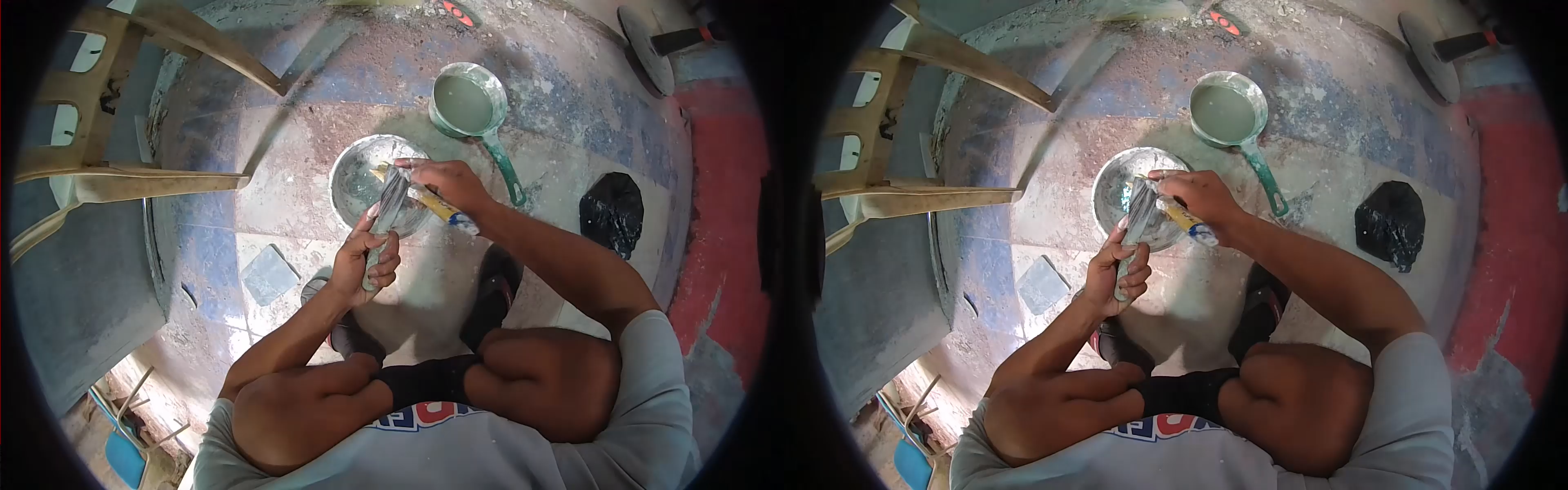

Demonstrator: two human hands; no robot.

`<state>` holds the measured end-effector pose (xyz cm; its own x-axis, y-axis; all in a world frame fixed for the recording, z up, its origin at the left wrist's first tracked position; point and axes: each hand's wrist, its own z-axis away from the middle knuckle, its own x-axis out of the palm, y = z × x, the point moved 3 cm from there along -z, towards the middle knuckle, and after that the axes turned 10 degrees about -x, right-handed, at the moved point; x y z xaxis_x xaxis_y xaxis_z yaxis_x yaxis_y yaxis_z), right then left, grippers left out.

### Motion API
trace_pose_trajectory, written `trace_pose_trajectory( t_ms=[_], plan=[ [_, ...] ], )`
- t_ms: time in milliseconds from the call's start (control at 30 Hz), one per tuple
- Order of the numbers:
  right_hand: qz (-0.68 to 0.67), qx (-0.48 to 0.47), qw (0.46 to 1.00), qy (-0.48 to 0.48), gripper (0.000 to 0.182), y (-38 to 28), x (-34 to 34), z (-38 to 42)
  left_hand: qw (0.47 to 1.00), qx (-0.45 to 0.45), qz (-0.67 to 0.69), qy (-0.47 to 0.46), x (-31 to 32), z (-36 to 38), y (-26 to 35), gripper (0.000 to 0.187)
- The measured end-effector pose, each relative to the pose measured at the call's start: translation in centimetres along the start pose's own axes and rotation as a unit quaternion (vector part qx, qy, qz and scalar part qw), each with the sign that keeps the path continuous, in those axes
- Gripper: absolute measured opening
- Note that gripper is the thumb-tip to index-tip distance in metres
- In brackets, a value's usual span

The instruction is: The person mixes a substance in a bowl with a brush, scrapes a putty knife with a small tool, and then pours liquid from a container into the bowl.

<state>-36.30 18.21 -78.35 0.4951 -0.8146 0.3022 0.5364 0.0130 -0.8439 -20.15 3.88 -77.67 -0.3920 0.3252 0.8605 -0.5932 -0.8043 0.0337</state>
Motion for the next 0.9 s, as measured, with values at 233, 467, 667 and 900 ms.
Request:
trace_pose_trajectory(
  t_ms=[233,467,667,900],
  plan=[
    [-0.018,-0.045,0.999,-0.018,0.019,-0.4,0.5,0.2,1.0,0.0,0.0,-0.001,0.1,0.0,0.0,0.057],
    [-0.004,-0.032,0.999,-0.023,0.017,-0.4,0.4,0.2,1.0,0.001,0.003,-0.003,-0.1,0.0,-0.1,0.058],
    [0.004,-0.037,0.999,-0.033,0.017,-0.5,0.3,0.3,1.0,-0.002,-0.002,0.009,0.2,0.0,-0.1,0.057],
    [0.046,-0.045,0.995,-0.071,0.015,-1.0,0.3,0.1,1.0,-0.007,-0.001,0.01,-0.2,0.0,-0.2,0.058]
  ],
)
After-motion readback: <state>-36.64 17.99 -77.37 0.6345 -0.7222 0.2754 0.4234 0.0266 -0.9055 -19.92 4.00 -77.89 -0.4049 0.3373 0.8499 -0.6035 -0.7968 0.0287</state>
